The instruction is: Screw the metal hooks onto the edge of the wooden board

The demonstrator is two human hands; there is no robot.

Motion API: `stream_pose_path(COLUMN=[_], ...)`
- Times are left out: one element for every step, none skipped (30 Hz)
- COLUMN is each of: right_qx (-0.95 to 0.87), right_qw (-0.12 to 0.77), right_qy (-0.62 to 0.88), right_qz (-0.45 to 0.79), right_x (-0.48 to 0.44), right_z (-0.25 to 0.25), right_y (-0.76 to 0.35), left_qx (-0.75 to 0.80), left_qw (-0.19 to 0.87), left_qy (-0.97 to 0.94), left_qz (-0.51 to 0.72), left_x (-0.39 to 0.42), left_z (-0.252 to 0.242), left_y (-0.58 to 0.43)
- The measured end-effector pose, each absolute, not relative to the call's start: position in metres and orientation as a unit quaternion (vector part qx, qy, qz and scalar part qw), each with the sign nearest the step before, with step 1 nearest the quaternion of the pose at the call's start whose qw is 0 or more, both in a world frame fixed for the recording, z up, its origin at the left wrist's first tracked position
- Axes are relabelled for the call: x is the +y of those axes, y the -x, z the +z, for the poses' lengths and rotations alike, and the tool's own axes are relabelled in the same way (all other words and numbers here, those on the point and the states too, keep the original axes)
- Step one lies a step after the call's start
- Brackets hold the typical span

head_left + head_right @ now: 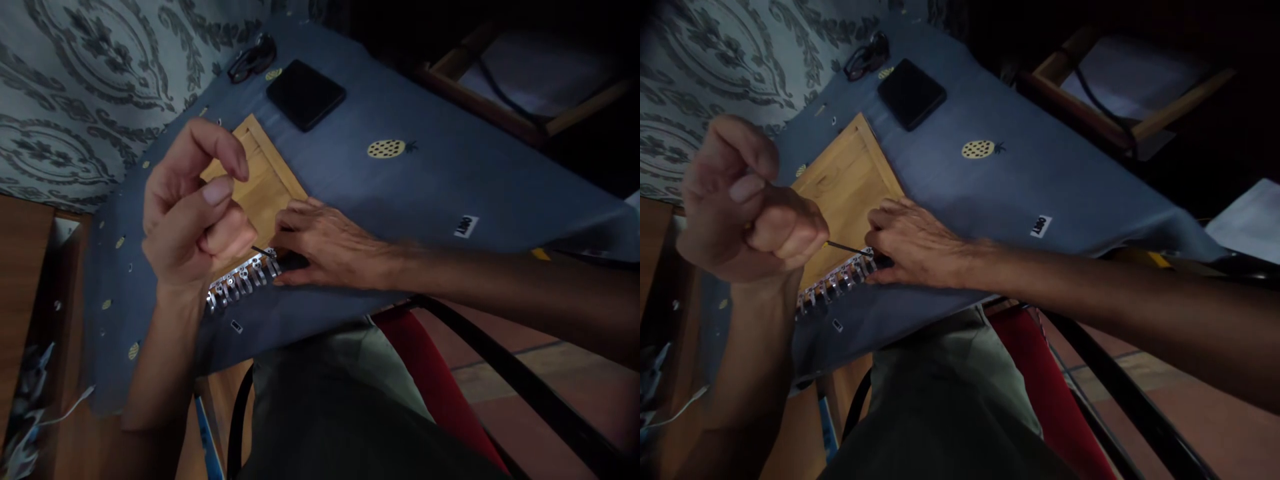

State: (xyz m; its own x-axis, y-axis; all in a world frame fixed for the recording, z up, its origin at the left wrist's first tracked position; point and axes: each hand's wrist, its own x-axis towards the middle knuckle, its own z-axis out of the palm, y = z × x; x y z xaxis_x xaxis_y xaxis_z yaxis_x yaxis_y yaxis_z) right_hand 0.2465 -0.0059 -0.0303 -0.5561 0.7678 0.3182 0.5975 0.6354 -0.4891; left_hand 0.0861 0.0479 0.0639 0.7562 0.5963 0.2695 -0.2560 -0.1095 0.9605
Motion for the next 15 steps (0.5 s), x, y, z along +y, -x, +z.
stream_pose_path(right_qx=[-0.866,-0.866,-0.865,-0.864,-0.863,-0.863,-0.863,-0.863,-0.863,-0.863,-0.862,-0.861,-0.860,-0.860,-0.859], right_qw=[0.265,0.271,0.276,0.279,0.280,0.280,0.278,0.274,0.269,0.262,0.256,0.250,0.245,0.244,0.244], right_qy=[0.392,0.391,0.390,0.391,0.391,0.392,0.393,0.394,0.397,0.400,0.404,0.408,0.412,0.414,0.416], right_qz=[0.160,0.156,0.152,0.150,0.151,0.154,0.157,0.159,0.161,0.164,0.166,0.169,0.172,0.174,0.173], right_x=[-0.006,-0.006,-0.006,-0.006,-0.005,-0.005,-0.005,-0.005,-0.005,-0.005,-0.005,-0.005,-0.005,-0.005,-0.005], right_z=[-0.032,-0.033,-0.034,-0.035,-0.035,-0.035,-0.034,-0.033,-0.032,-0.030,-0.029,-0.028,-0.027,-0.027,-0.027], right_y=[-0.247,-0.247,-0.247,-0.247,-0.247,-0.247,-0.247,-0.246,-0.246,-0.246,-0.245,-0.245,-0.245,-0.245,-0.245], left_qx=[0.108,0.091,0.084,0.091,0.104,0.128,0.154,0.183,0.216,0.250,0.282,0.311,0.334,0.350,0.354], left_qw=[0.666,0.673,0.672,0.665,0.653,0.637,0.619,0.594,0.566,0.535,0.507,0.486,0.475,0.472,0.473], left_qy=[-0.673,-0.677,-0.683,-0.688,-0.691,-0.691,-0.688,-0.683,-0.674,-0.662,-0.646,-0.627,-0.607,-0.591,-0.581], left_qz=[0.303,0.284,0.274,0.276,0.291,0.316,0.348,0.384,0.422,0.461,0.495,0.523,0.542,0.553,0.560], left_x=[0.049,0.051,0.052,0.054,0.054,0.054,0.053,0.050,0.047,0.043,0.038,0.032,0.026,0.020,0.014], left_z=[0.064,0.063,0.063,0.063,0.062,0.062,0.062,0.061,0.062,0.062,0.062,0.062,0.063,0.062,0.062], left_y=[-0.085,-0.084,-0.083,-0.082,-0.081,-0.080,-0.080,-0.080,-0.082,-0.083,-0.086,-0.089,-0.092,-0.095,-0.098])
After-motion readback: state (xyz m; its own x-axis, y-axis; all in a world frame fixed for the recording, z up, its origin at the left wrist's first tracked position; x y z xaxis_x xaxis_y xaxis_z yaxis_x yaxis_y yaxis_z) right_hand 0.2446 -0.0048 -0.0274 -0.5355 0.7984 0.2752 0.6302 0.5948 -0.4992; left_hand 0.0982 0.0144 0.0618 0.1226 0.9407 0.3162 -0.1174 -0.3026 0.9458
